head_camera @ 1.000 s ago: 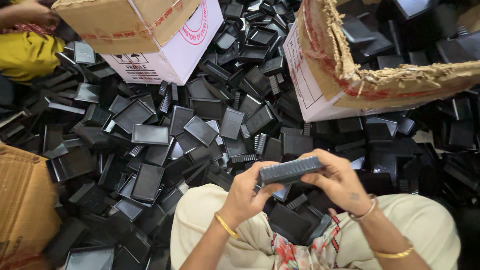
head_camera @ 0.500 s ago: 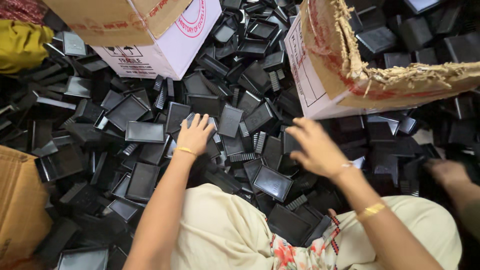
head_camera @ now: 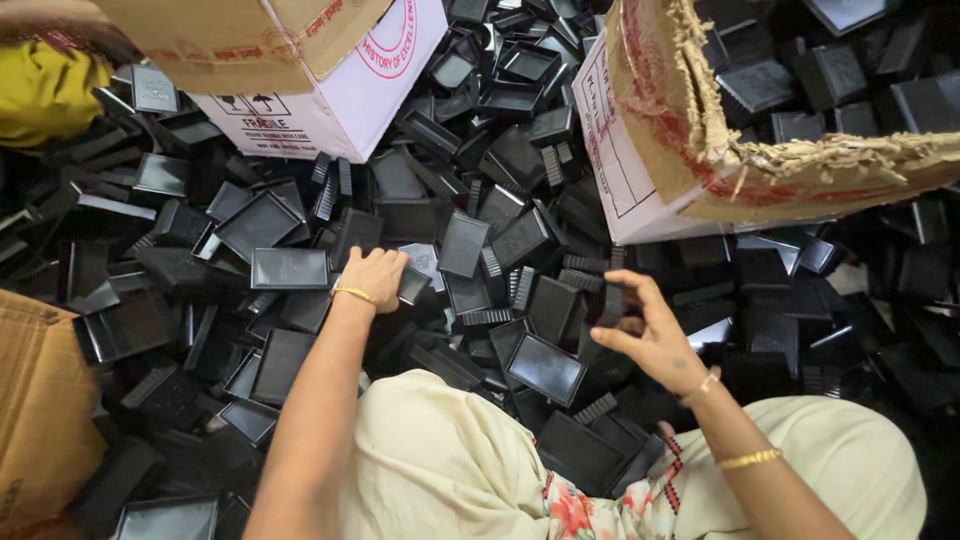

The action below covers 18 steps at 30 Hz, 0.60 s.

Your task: The person sits on the floor among large piles of black plastic boxes and picks them up one at a time, turning each over in both hands and placing it back or tossing it toward a cardboard box. Other people nearby handle the same boxes.

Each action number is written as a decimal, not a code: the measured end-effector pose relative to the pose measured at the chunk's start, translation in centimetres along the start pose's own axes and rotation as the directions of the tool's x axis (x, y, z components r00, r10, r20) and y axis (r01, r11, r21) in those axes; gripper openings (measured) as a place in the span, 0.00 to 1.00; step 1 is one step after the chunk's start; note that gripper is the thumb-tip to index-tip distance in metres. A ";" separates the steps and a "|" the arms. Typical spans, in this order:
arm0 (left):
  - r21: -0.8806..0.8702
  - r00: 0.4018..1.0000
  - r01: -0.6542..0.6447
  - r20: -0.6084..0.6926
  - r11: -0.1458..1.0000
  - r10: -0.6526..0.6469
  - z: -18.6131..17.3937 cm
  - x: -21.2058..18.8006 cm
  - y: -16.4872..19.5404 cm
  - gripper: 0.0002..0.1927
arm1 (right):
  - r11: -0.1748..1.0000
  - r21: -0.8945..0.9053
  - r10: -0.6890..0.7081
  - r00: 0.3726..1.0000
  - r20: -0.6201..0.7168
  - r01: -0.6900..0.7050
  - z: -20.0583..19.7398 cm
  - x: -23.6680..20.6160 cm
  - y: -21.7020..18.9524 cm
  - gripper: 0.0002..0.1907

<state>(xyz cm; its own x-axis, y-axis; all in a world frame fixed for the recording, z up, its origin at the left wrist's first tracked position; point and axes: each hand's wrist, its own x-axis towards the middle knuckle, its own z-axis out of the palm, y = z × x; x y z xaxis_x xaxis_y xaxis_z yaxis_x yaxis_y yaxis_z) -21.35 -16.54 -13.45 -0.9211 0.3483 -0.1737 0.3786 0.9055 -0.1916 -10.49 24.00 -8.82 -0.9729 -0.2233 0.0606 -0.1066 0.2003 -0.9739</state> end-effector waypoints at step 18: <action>-0.691 0.721 -0.649 -0.692 0.320 -0.032 -11.5 -10.8 16.6 0.39 | 0.860 0.503 -0.193 0.967 0.164 0.086 2.4 -3.5 -5.8 0.44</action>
<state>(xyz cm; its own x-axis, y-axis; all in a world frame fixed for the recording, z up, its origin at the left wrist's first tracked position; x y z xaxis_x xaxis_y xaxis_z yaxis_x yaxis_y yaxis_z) -6.16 -2.52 -3.64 -0.7391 0.3899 0.5493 0.6560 0.2311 0.7185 -5.94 21.33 -3.87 -0.8869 -0.4113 0.2103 -0.0720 -0.3266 -0.9424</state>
